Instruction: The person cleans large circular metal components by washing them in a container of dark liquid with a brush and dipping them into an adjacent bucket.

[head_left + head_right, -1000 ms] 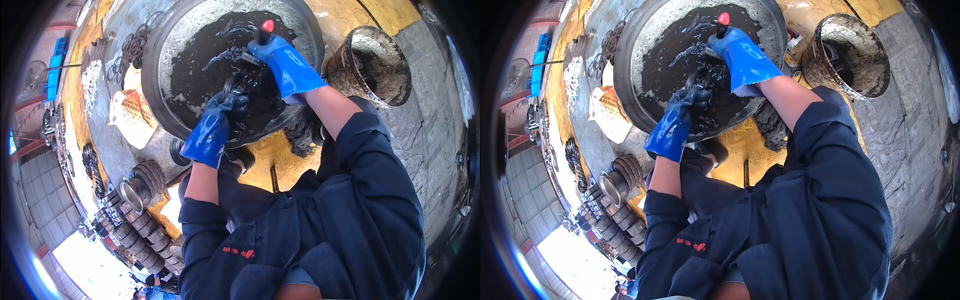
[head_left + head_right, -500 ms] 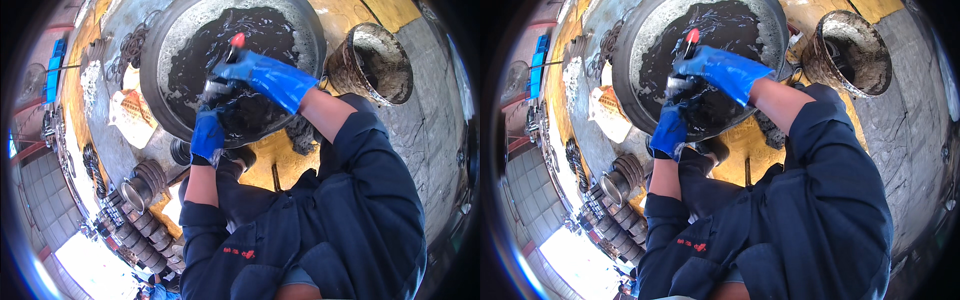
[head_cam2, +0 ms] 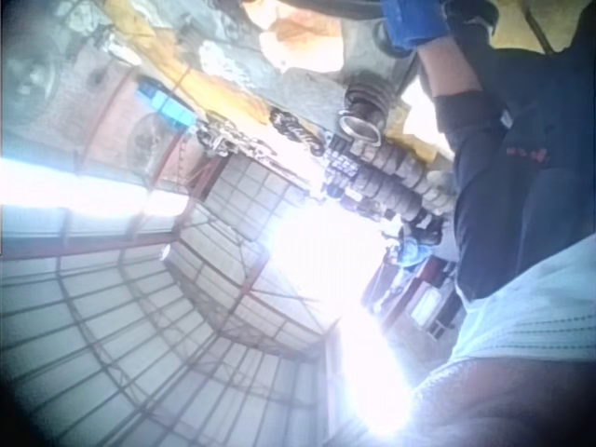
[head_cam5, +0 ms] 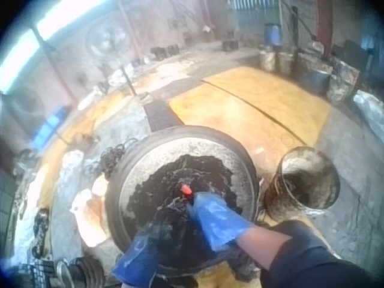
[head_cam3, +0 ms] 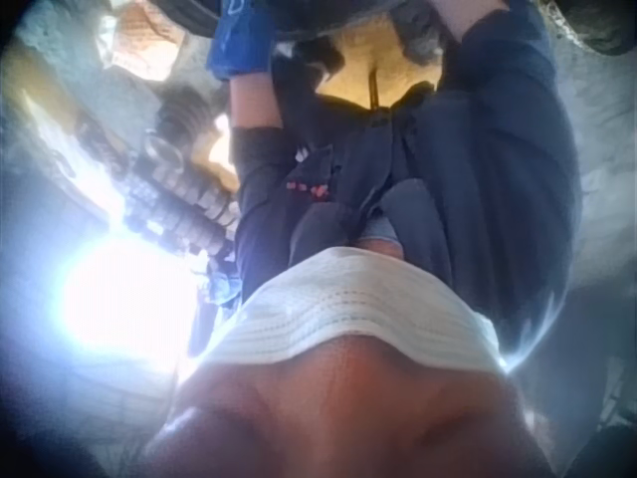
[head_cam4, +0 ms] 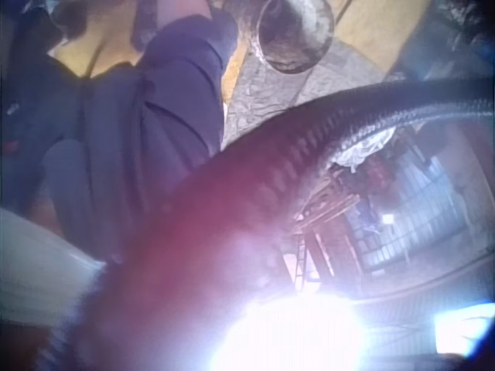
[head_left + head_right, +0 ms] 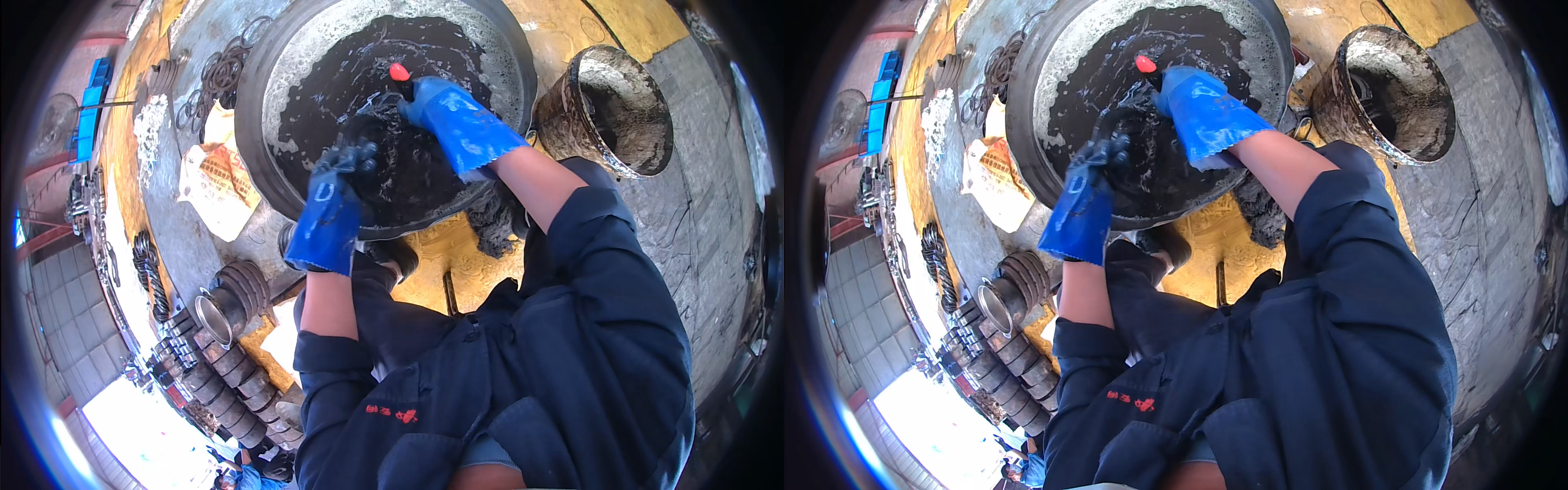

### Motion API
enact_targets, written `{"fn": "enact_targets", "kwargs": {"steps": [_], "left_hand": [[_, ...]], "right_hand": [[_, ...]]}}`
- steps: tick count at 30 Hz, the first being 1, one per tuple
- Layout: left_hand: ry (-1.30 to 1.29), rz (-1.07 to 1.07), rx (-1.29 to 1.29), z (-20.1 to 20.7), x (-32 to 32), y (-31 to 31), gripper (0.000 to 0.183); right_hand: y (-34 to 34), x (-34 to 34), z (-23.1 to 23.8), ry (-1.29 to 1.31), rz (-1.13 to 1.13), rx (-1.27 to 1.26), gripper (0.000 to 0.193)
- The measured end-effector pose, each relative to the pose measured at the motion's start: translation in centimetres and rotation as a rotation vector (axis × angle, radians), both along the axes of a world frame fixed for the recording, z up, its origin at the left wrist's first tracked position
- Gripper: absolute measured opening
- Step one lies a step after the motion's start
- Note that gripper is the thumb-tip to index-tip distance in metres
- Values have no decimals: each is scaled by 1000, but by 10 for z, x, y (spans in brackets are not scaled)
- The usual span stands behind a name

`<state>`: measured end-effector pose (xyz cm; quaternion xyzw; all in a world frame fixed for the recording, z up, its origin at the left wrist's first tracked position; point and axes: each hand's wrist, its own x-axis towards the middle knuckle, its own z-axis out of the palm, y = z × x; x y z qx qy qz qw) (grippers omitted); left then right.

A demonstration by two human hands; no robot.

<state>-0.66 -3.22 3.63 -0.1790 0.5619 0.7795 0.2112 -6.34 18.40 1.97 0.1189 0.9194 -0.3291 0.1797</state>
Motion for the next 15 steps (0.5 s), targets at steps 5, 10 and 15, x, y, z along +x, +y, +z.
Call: {"fn": "enact_targets", "kwargs": {"steps": [5,10,15], "left_hand": [[72,105,132,22,-12,-13,21],[105,79,189,15,-21,-5,25],[125,-68,217,17,-22,-5,30]], "right_hand": [[-1,7,34,270,134,-358,37],[-19,8,3,779,279,-187,36],[-30,14,1,489,274,-35,36]]}}
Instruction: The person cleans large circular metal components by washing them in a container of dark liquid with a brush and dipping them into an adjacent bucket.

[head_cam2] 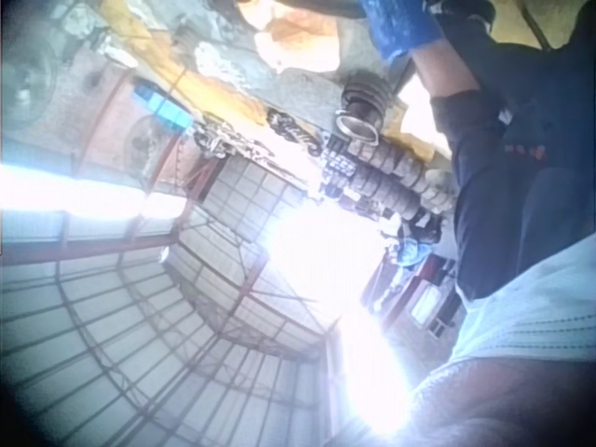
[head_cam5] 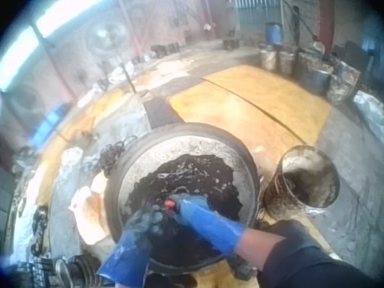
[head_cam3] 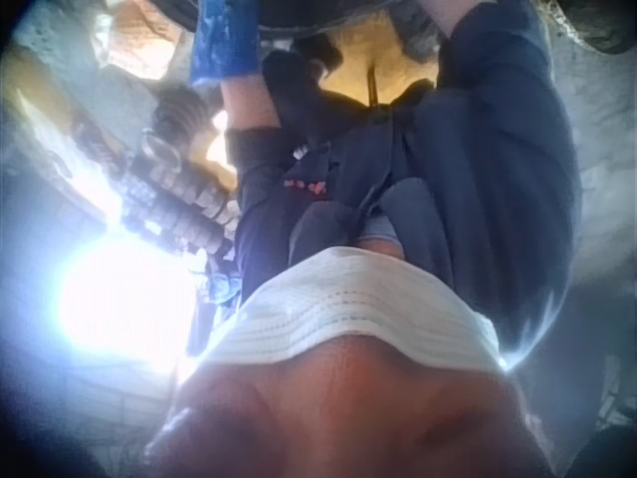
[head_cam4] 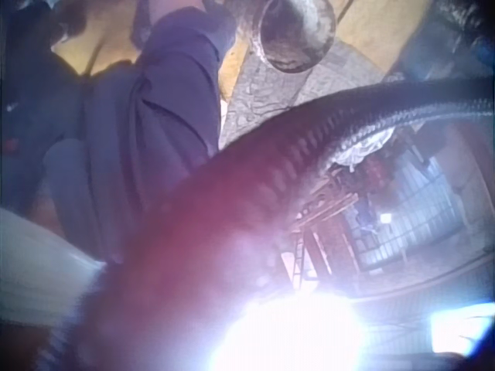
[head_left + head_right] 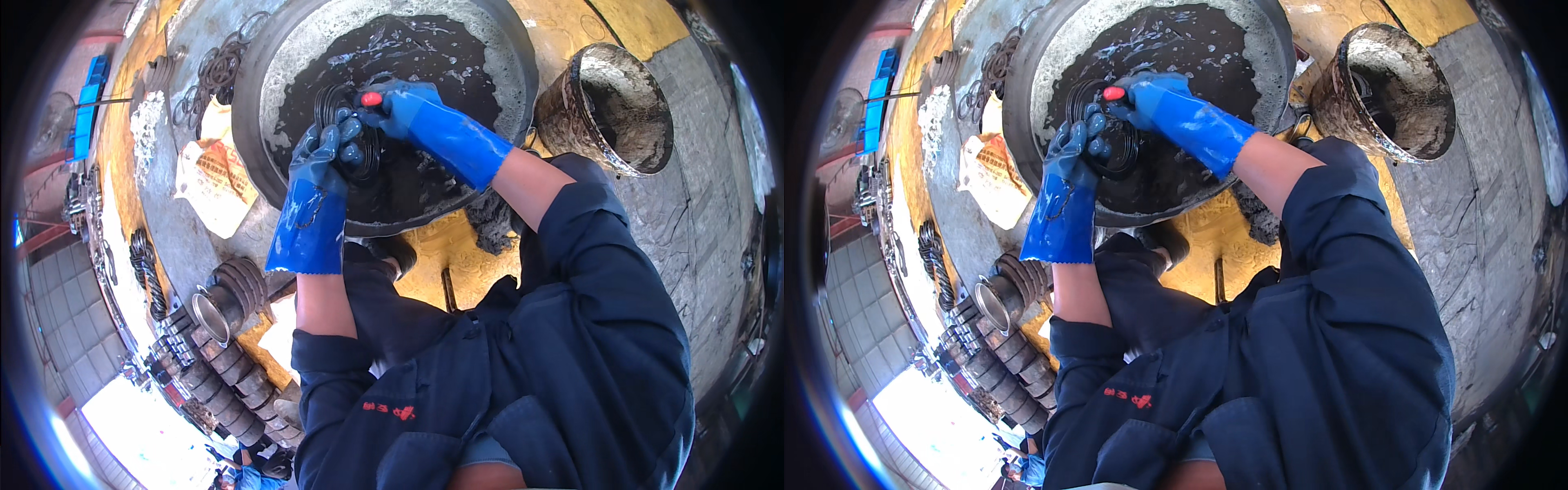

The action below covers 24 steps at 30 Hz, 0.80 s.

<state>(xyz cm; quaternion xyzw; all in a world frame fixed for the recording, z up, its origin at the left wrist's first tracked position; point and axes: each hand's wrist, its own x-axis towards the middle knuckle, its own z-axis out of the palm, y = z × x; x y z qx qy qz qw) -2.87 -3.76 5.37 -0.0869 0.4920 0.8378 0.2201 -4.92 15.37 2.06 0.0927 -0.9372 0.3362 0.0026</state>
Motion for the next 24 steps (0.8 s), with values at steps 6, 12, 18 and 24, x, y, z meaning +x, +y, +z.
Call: {"fn": "enact_targets", "kwargs": {"steps": [6,12,18,24], "left_hand": [[35,23,-4,5,8,5,26],[43,-46,-42,13,11,13,26],[2,122,-91,30,18,22,25],[-6,25,-32,15,15,5,23]], "right_hand": [[3,-1,-14,-526,34,-376,51],[17,23,-44,-434,244,-723,31],[22,16,-31,-864,82,-1182,32],[3,12,1,-563,98,-360,35]]}}
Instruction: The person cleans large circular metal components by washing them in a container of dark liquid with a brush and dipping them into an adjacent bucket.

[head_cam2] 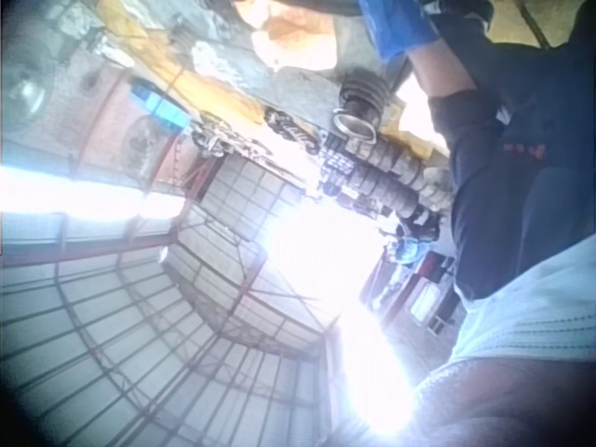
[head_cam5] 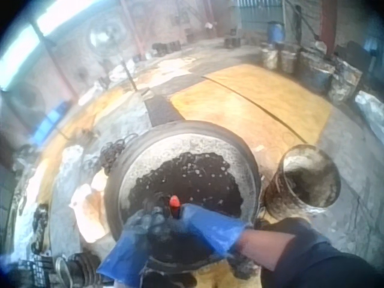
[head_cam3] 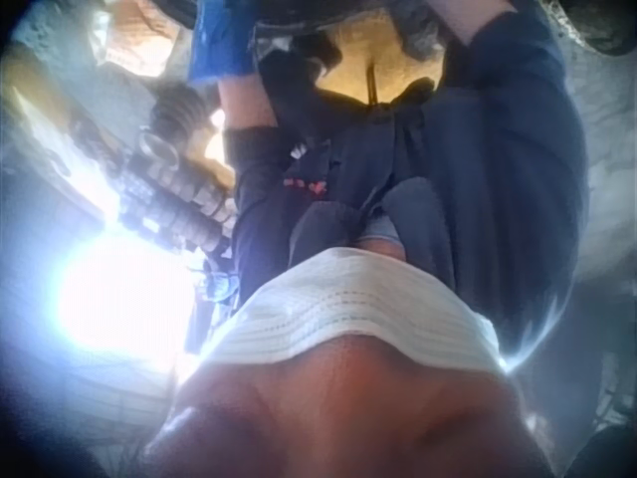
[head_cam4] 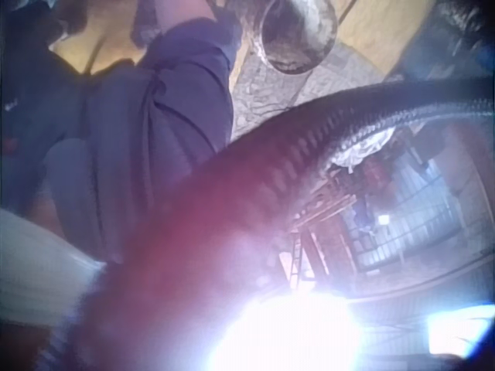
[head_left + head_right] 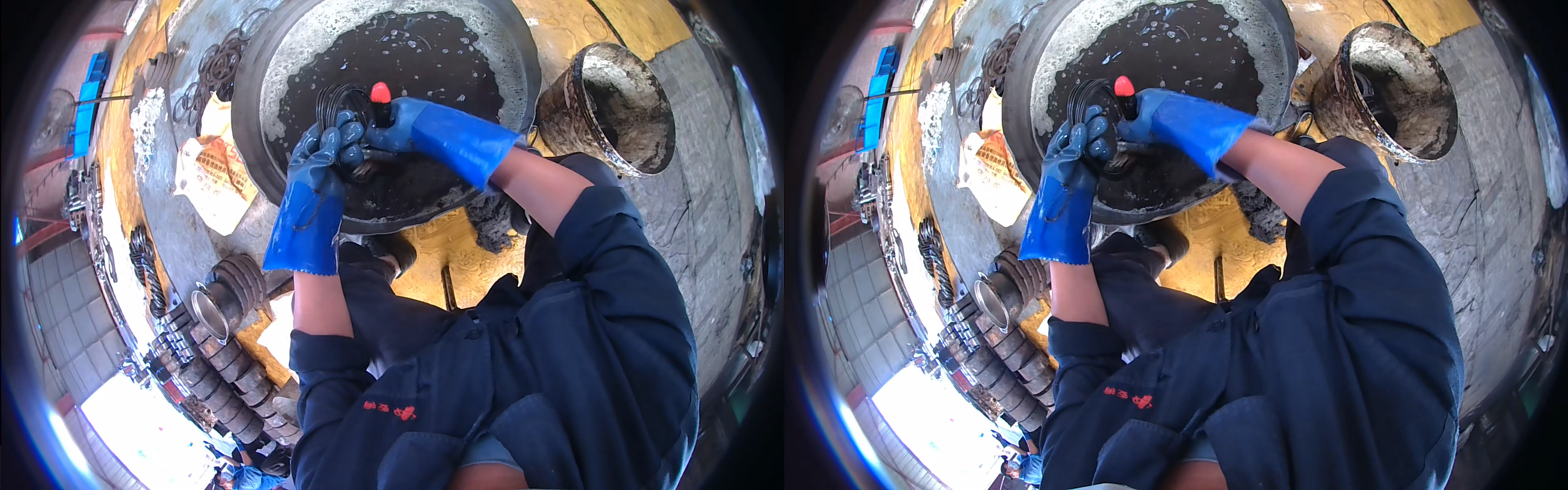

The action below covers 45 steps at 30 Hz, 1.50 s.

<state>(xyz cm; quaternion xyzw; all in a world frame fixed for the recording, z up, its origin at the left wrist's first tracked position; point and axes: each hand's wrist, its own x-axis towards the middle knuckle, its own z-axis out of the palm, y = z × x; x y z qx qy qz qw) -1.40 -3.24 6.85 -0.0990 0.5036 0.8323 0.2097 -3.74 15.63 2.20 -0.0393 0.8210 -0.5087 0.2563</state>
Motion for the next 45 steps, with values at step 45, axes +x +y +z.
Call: {"fn": "enact_targets", "kwargs": {"steps": [45], "left_hand": [[-678,43,-84,-94,-19,3,50]], "right_hand": [[15,22,-4,-21,111,165,38]]}}
